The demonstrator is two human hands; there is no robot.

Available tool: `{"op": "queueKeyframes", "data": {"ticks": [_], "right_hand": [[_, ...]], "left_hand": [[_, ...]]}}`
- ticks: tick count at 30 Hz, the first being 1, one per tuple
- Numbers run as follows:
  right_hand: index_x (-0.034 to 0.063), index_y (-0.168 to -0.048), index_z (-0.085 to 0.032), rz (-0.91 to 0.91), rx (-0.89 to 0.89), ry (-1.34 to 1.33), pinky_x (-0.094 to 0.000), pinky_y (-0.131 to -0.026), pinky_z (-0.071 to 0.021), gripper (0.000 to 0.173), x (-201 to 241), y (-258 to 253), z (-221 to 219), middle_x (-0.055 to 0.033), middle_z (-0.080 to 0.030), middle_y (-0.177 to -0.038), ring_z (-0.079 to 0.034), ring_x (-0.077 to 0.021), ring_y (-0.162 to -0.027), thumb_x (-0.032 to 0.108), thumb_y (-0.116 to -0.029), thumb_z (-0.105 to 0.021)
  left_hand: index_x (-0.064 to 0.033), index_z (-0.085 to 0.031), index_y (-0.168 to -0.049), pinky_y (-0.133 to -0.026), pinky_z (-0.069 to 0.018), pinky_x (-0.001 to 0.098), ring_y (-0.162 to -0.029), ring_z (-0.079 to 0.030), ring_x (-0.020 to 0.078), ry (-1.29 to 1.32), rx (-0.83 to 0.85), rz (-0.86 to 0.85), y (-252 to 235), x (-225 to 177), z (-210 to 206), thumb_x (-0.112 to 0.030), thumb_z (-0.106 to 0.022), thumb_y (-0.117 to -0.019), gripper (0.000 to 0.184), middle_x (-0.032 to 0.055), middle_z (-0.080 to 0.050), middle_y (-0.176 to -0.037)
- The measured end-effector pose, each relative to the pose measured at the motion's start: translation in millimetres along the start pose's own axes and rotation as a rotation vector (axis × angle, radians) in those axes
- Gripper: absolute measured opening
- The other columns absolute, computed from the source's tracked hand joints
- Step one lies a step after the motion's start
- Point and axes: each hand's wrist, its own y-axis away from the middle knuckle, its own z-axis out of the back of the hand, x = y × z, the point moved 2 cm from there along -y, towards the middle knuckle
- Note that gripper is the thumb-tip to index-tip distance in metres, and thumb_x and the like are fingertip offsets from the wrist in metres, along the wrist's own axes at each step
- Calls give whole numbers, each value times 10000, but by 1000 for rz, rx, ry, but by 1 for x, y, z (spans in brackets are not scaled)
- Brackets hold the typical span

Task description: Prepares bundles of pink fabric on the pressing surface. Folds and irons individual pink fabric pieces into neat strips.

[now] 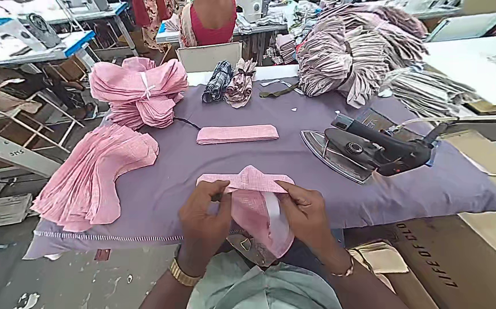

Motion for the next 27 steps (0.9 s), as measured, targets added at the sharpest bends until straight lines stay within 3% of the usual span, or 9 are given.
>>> {"op": "queueKeyframes", "data": {"ticks": [3,6,9,11,13,19,22,24,27], "right_hand": [[33,-1140,-763,167,39,389,-301,-539,-545,277,6,15,-15,-29,-714,-719,-654,-102,-598,135,-1000,-547],[31,-1186,-741,290,120,569,-321,-473,-466,302,18,30,-25,-20,-658,-671,-584,-146,-532,161,-984,-558],[64,-1205,-736,262,121,551,-365,-659,-589,327,13,31,-7,-57,-771,-925,-717,-164,-765,220,-964,-578],[4,-1223,-722,183,46,412,-412,-921,-619,352,-4,23,22,-137,-757,-1157,-738,-215,-1052,227,-990,-580],[-62,-1255,-686,181,-29,258,-452,-1051,-575,354,-11,14,36,-210,-696,-1288,-683,-296,-1208,154,-1002,-566],[-39,-1201,-713,271,-69,490,-443,-1036,-567,319,-26,-1,48,-204,-697,-1289,-679,-305,-1209,93,-1011,-494],[56,-1238,-735,223,33,667,-491,-1045,-521,355,-50,-14,41,-129,-679,-1355,-640,-286,-1262,147,-978,-511],[86,-1226,-748,177,67,665,-514,-1024,-515,344,-64,-14,40,-81,-705,-1324,-655,-250,-1242,215,-964,-567],[70,-1165,-767,240,68,513,-503,-1095,-491,268,-52,-12,41,-67,-755,-1215,-691,-195,-1190,222,-967,-669]], "left_hand": [[-121,-690,-1265,-863,-609,347,-1124,-641,219,-227,85,-83,9,-9,-9,-208,-745,-894,385,150,-606,-1284],[-136,-792,-1000,-784,-599,275,-952,-665,154,-179,64,-169,5,-11,-2,-92,-703,-903,139,113,-670,-1124],[-107,-739,-888,-877,-618,313,-1013,-706,153,27,25,-196,-11,-13,36,-66,-668,-907,85,45,-735,-1065],[-109,-736,-925,-889,-607,341,-1030,-708,172,-33,-66,-188,-16,-1,60,-88,-623,-946,116,38,-745,-1062],[-51,-751,-1050,-947,-598,399,-1102,-699,229,-112,-27,-152,-10,16,55,-60,-573,-969,196,112,-734,-1155],[-59,-754,-1164,-963,-604,402,-1178,-683,243,-297,109,-91,-1,42,30,-84,-596,-946,270,147,-694,-1287],[-173,-729,-1262,-821,-592,449,-1067,-690,254,-676,270,-6,-12,64,23,-208,-601,-877,408,111,-629,-1385],[-170,-731,-1257,-911,-555,480,-1125,-656,291,-687,362,11,-15,75,24,-266,-690,-844,426,101,-644,-1363],[-129,-738,-1237,-1010,-545,385,-1172,-662,199,-488,368,-122,-16,73,28,-282,-691,-940,338,64,-710,-1259]]}}
